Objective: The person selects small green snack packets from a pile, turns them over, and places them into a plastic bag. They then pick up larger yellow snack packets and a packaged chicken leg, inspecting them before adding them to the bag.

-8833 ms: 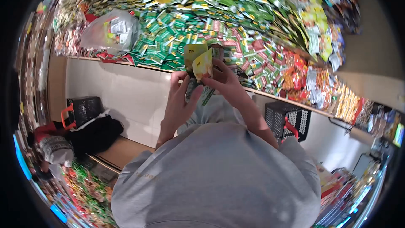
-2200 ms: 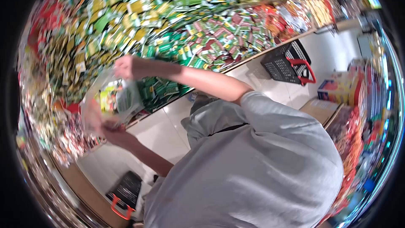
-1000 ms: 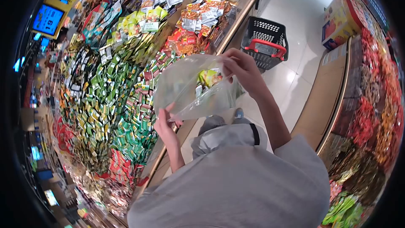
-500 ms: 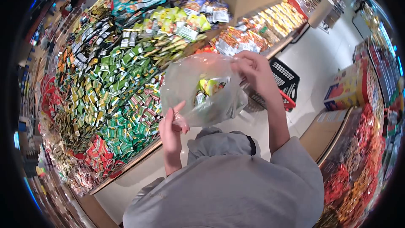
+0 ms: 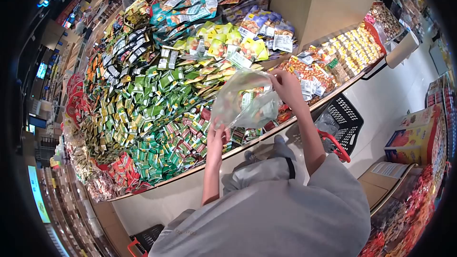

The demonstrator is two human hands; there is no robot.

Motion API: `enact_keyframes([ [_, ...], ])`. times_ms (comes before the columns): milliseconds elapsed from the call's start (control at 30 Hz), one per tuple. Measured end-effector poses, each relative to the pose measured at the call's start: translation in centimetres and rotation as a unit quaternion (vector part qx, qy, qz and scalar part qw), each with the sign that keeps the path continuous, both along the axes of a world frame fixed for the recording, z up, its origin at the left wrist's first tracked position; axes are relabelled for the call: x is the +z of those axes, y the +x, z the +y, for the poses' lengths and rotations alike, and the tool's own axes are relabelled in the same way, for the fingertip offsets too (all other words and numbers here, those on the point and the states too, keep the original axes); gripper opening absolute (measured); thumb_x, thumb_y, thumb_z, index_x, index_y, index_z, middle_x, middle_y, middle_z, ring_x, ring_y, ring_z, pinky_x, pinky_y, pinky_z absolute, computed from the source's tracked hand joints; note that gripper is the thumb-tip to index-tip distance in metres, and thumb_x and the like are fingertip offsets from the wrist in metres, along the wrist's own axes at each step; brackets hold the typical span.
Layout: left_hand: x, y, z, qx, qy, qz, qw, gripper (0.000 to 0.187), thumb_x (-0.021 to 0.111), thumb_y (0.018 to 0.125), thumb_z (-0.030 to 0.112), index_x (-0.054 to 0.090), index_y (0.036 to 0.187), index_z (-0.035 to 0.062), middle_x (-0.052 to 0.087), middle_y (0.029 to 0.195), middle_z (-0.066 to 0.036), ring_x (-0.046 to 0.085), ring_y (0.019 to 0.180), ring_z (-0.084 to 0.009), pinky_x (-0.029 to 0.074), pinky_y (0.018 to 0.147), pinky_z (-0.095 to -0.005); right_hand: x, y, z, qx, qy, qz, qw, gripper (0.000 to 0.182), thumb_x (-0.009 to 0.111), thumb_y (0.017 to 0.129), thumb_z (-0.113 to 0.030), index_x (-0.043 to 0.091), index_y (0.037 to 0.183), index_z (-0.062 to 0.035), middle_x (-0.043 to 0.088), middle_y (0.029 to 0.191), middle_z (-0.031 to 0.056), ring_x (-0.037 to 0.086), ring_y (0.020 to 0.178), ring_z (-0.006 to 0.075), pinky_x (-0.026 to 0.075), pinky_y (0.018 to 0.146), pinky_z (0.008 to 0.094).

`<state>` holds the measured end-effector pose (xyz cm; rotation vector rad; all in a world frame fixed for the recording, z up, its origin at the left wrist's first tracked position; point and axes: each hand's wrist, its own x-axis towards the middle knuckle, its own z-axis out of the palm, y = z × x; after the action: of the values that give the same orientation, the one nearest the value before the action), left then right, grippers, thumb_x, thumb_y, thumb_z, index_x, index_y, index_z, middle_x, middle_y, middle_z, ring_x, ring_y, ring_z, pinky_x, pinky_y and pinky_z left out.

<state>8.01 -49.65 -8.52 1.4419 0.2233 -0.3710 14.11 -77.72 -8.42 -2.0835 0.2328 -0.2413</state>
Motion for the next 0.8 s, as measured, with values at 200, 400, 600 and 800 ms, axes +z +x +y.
enact_keyframes([
  [200,0.7,0.1,-0.2,0.035,0.071,-0.038,0.996,0.054,0.057,0.097,0.019,0.033,0.142,0.0036,0.046,0.068,0.005,0.038,0.056,-0.0023,0.028,0.047,-0.0202,7.0,0.4,-3.5,0.121,-0.082,-0.02,0.989,0.033,0.071,0.084,-0.031,0.068,0.102,-0.0038,0.063,0.074,0.0067,0.057,0.063,0.0146,0.045,0.057,0.0304],
  [400,1.8,0.3,-1.8,0.16,0.183,-0.108,0.964,0.051,0.06,0.096,0.017,0.039,0.141,0.0036,0.044,0.068,0.006,0.037,0.061,-0.0018,0.027,0.053,-0.0194,6.9,13.2,-5.3,0.165,-0.163,-0.149,0.961,0.041,0.07,0.085,-0.034,0.061,0.113,-0.0061,0.061,0.101,0.012,0.06,0.095,0.0264,0.048,0.083,0.0375],
  [600,4.0,-1.7,-4.0,0.207,0.189,-0.161,0.946,0.042,0.057,0.097,0.01,0.046,0.136,0.0018,0.047,0.073,0.005,0.04,0.064,-0.002,0.031,0.056,-0.0192,6.8,31.9,2.3,0.206,-0.354,-0.212,0.887,0.078,0.071,0.078,-0.015,0.031,0.145,-0.0102,0.034,0.143,0.0191,0.032,0.134,0.0364,0.037,0.107,0.0451],
  [800,3.2,-4.3,-6.0,0.229,0.173,-0.149,0.946,0.034,0.056,0.097,0.01,0.054,0.13,0.0009,0.05,0.082,0.005,0.04,0.068,-0.0015,0.032,0.057,-0.0186,5.8,38.6,7.8,0.282,-0.408,-0.212,0.842,0.081,0.072,0.08,-0.021,0.029,0.148,-0.0139,0.026,0.153,0.0119,0.024,0.141,0.0319,0.033,0.11,0.0499],
])
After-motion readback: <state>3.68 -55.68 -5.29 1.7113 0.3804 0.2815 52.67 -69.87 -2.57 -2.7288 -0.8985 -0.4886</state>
